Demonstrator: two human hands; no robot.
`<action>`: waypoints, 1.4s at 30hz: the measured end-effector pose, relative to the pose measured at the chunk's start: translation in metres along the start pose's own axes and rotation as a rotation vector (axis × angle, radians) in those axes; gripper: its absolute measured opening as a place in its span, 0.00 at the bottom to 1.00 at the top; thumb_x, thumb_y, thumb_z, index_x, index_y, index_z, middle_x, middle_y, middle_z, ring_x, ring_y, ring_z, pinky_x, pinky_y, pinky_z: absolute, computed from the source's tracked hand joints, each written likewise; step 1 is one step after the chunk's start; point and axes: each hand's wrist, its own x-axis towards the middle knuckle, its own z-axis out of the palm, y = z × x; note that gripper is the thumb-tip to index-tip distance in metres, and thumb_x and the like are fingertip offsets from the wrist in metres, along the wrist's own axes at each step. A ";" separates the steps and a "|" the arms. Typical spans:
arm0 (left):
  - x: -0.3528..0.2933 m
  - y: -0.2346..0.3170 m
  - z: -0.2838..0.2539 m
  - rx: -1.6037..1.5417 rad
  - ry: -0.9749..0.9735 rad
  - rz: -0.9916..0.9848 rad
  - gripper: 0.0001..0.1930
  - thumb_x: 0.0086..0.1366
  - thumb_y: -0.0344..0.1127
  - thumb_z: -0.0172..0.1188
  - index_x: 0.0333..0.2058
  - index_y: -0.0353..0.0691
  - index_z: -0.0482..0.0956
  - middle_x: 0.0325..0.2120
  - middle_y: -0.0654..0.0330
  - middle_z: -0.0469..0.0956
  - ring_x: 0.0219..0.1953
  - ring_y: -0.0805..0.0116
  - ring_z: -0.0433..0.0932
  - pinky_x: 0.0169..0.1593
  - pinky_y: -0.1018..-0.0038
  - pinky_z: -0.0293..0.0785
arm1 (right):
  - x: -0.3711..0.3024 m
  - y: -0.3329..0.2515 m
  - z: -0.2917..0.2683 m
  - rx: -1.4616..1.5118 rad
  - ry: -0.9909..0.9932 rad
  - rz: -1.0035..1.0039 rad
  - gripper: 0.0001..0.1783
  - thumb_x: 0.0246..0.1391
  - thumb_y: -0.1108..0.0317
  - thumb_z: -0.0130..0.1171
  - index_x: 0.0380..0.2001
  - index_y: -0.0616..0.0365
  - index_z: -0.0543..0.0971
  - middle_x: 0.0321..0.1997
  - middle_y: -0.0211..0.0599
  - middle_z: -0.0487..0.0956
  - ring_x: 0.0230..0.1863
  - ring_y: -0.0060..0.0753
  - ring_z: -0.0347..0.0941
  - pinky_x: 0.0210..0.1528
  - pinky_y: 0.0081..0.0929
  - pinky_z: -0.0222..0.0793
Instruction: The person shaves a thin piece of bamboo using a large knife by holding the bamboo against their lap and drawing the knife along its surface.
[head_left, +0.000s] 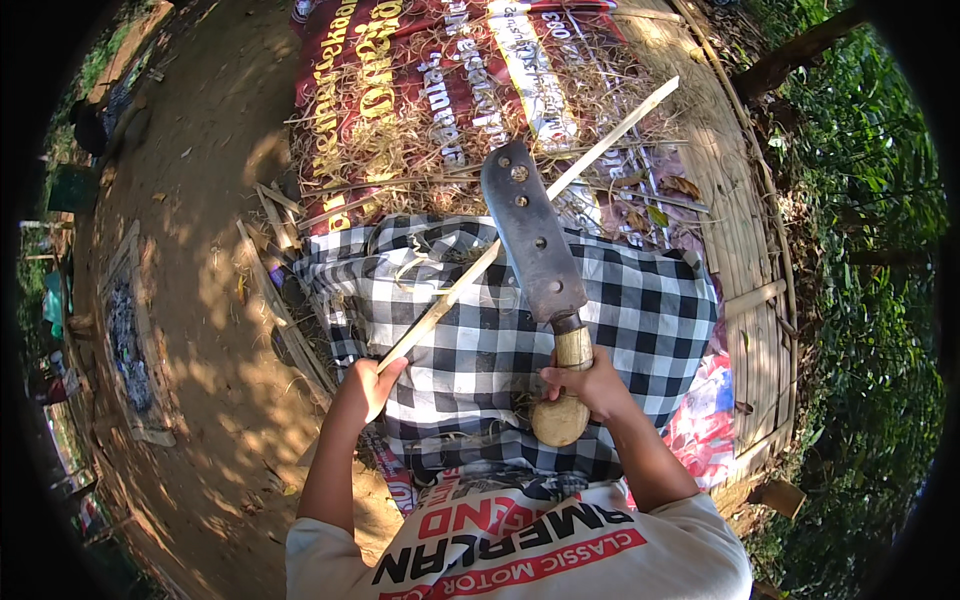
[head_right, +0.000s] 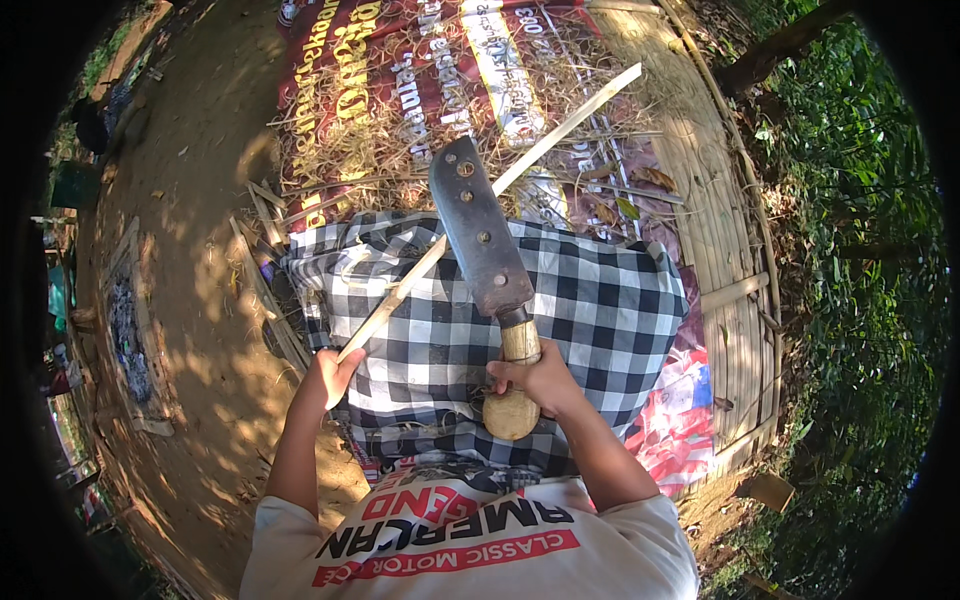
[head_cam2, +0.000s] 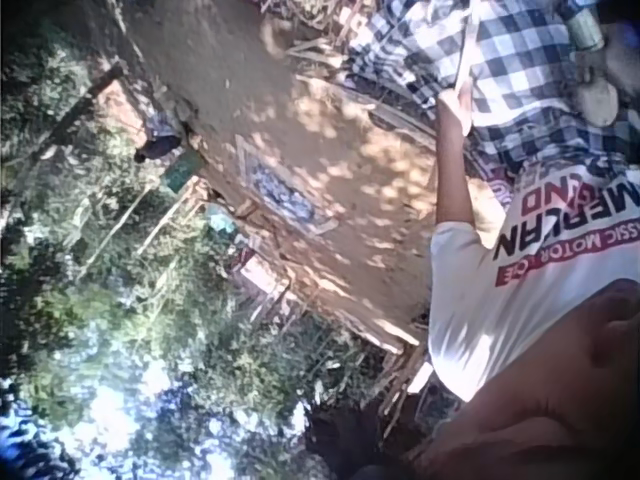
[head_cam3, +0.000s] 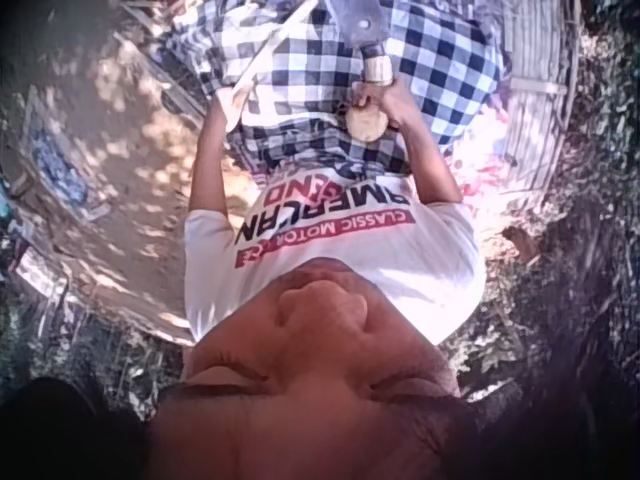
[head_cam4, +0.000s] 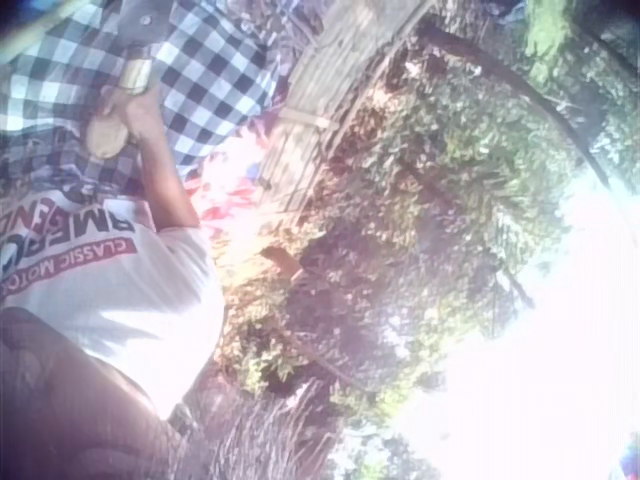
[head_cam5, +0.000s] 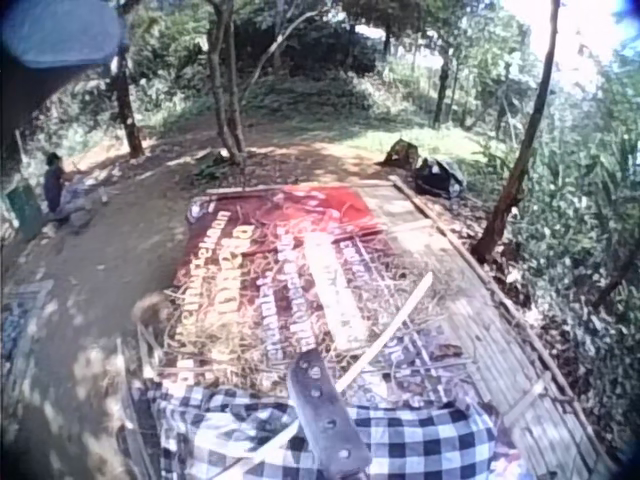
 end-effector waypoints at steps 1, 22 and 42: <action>0.000 0.001 -0.001 0.007 -0.013 -0.008 0.31 0.67 0.53 0.56 0.16 0.29 0.70 0.08 0.50 0.58 0.14 0.66 0.55 0.20 0.63 0.59 | -0.002 0.006 0.002 -0.070 -0.050 0.052 0.11 0.45 0.78 0.66 0.31 0.65 0.73 0.23 0.36 0.76 0.22 0.28 0.75 0.31 0.30 0.76; -0.001 -0.005 0.003 -0.033 -0.052 -0.026 0.31 0.68 0.54 0.53 0.16 0.29 0.71 0.07 0.53 0.58 0.14 0.67 0.55 0.20 0.64 0.59 | -0.015 0.017 -0.002 -0.161 -0.241 0.065 0.10 0.41 0.80 0.61 0.30 0.67 0.74 0.23 0.39 0.78 0.24 0.29 0.76 0.32 0.27 0.73; 0.003 0.003 -0.016 0.013 -0.016 -0.134 0.24 0.58 0.52 0.66 0.21 0.32 0.77 0.11 0.62 0.69 0.15 0.72 0.65 0.21 0.69 0.61 | -0.029 0.011 -0.011 0.054 0.087 -0.082 0.12 0.47 0.76 0.66 0.32 0.65 0.72 0.22 0.36 0.76 0.22 0.27 0.75 0.28 0.28 0.73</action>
